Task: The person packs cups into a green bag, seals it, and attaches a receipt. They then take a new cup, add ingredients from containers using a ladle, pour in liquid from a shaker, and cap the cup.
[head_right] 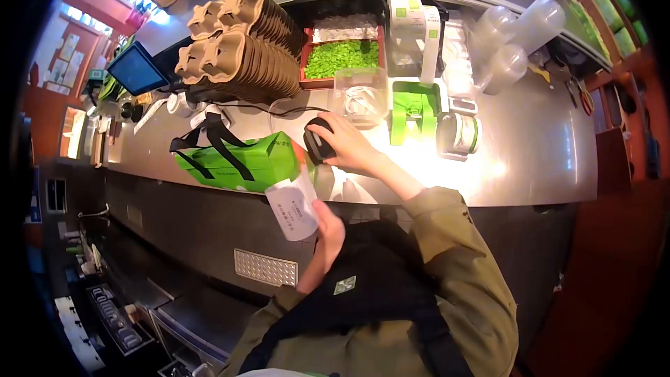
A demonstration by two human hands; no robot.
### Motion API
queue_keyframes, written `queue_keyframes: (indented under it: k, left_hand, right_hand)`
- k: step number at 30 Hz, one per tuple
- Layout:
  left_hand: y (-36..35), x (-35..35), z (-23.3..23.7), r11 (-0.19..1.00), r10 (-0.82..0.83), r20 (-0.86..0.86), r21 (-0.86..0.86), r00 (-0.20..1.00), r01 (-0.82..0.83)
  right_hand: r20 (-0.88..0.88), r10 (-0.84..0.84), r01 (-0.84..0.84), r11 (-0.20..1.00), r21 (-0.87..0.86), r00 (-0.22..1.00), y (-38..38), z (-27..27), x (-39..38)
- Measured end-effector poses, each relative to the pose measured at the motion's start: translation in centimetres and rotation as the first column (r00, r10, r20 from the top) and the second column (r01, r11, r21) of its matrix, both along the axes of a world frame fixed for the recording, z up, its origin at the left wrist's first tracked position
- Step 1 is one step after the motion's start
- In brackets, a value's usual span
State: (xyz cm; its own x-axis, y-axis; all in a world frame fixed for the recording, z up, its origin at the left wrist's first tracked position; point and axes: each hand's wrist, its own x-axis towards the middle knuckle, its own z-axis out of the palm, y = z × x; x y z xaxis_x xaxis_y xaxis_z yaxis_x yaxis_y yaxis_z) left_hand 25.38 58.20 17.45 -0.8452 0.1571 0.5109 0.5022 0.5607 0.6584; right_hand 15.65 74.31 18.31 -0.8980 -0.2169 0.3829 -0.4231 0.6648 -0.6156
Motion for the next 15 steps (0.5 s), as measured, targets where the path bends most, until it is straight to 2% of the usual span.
queue_keyframes:
  k: [1, 2, 3, 4, 5, 6, 7, 8, 10, 13, 14, 15]
  left_hand:
    - [2.1, -0.6, 0.5, 0.989, 0.003, 0.122, 0.147, 0.992, -0.021]
    - [3.5, -1.4, -0.5, 0.988, 0.037, 0.048, 0.15, 0.998, -0.044]
    - [5.0, -2.0, -2.1, 0.948, 0.11, 0.091, 0.289, 0.99, -0.132]
    - [6.3, -2.7, -0.3, 0.909, 0.081, 0.184, 0.39, 0.98, -0.149]
    - [7.1, -3.5, -1.5, 0.856, 0.087, 0.24, 0.478, 0.967, -0.195]
    - [7.7, -4.2, -1.7, 0.794, 0.085, 0.297, 0.557, 0.951, -0.245]
    - [7.9, -4.4, -1.8, 0.76, 0.048, 0.451, 0.562, 0.891, -0.325]
    - [8.3, -4.8, -1.8, 0.699, -0.008, 0.507, 0.619, 0.862, -0.358]
    - [8.3, -5.7, -2.8, 0.701, -0.032, 0.464, 0.642, 0.885, -0.311]
    - [7.9, -6.0, -2.5, 0.761, -0.006, 0.446, 0.583, 0.895, -0.285]
    - [7.7, -5.1, -1.8, 0.745, -0.026, 0.478, 0.595, 0.878, -0.301]
    - [8.1, -4.7, -0.4, 0.662, -0.097, 0.344, 0.723, 0.934, -0.197]
  right_hand:
    - [-0.011, -0.002, 0.002, 1.0, -0.019, 1.0, 0.6, -0.1, 0.6]
    - [-0.032, 0.008, -0.008, 1.0, -0.012, 0.999, 1.3, -0.1, 1.0]
    - [-0.052, 0.02, -0.02, 1.0, -0.005, 0.998, 2.0, 0.1, 1.3]
    - [-0.074, 0.031, -0.031, 1.0, 0.003, 0.997, 2.6, 0.1, 1.5]
    - [-0.104, 0.067, -0.073, 0.996, -0.056, 0.992, 3.1, -0.4, 1.4]
    - [-0.106, 0.084, -0.088, 0.995, -0.036, 0.991, 3.5, -0.4, 1.5]
    - [-0.108, 0.1, -0.103, 0.995, -0.019, 0.989, 3.7, -0.4, 1.6]
    - [-0.111, 0.115, -0.116, 0.993, -0.003, 0.987, 3.8, -0.3, 1.6]
    - [-0.111, 0.125, -0.124, 0.992, 0.019, 0.986, 3.8, -0.4, 1.4]
    - [-0.12, 0.112, -0.11, 0.994, 0.028, 0.986, 2.9, -0.5, 0.5]
    - [-0.112, 0.079, -0.074, 0.996, 0.05, 0.991, 2.5, -0.3, 0.3]
    - [-0.069, 0.064, -0.058, 0.994, 0.092, 0.996, 2.1, -0.2, 0.1]
